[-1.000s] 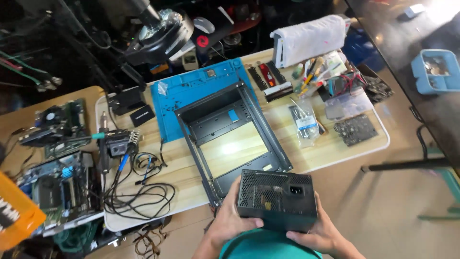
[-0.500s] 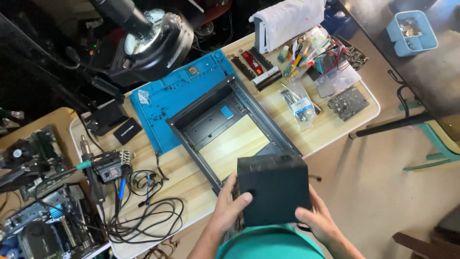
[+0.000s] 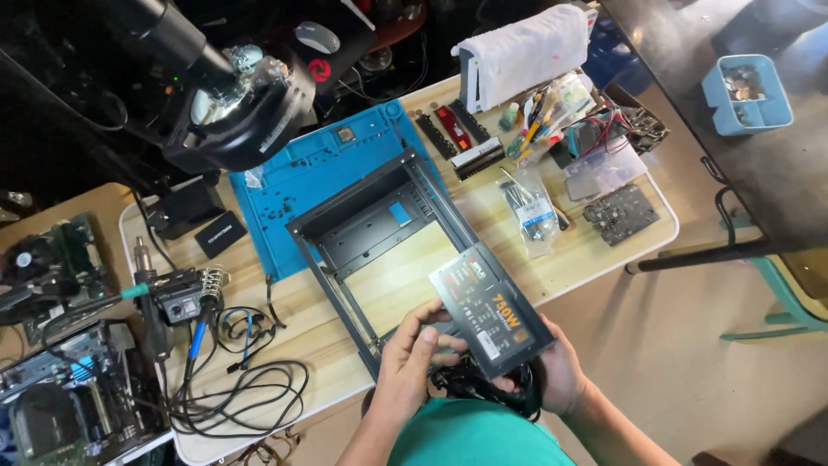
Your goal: The person picks up a computer power supply unit, inspects it, and uses a screwdriver to remove screws from the casing.
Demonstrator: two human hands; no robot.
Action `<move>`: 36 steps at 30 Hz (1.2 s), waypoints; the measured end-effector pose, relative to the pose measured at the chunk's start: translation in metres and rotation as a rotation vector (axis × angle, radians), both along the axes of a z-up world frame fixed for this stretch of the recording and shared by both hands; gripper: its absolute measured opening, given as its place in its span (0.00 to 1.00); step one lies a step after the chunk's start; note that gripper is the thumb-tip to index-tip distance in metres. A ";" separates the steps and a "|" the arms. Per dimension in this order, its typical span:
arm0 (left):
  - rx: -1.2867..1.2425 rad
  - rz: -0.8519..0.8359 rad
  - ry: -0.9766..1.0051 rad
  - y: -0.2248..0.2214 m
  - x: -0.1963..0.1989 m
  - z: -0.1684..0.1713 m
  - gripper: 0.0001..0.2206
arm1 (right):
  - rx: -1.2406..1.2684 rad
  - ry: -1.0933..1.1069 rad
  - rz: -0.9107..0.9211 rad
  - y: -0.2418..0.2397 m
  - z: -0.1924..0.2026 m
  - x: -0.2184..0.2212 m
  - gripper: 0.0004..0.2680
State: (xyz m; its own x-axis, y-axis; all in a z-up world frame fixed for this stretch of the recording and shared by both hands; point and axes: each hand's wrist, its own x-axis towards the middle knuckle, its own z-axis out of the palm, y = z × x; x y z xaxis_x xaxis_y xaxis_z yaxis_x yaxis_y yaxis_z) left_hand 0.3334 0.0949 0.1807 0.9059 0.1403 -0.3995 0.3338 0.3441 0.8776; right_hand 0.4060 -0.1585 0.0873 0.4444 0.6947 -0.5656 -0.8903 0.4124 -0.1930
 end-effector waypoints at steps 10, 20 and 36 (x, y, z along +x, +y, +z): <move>-0.047 0.081 0.023 -0.014 -0.001 -0.004 0.30 | -0.083 0.061 0.037 -0.011 -0.017 0.014 0.33; -0.231 0.342 0.468 0.012 -0.014 0.002 0.50 | -0.670 -0.501 0.531 0.044 0.093 0.015 0.31; -0.898 0.387 0.655 0.035 -0.013 -0.039 0.28 | -1.189 -1.298 0.766 0.060 0.140 0.036 0.31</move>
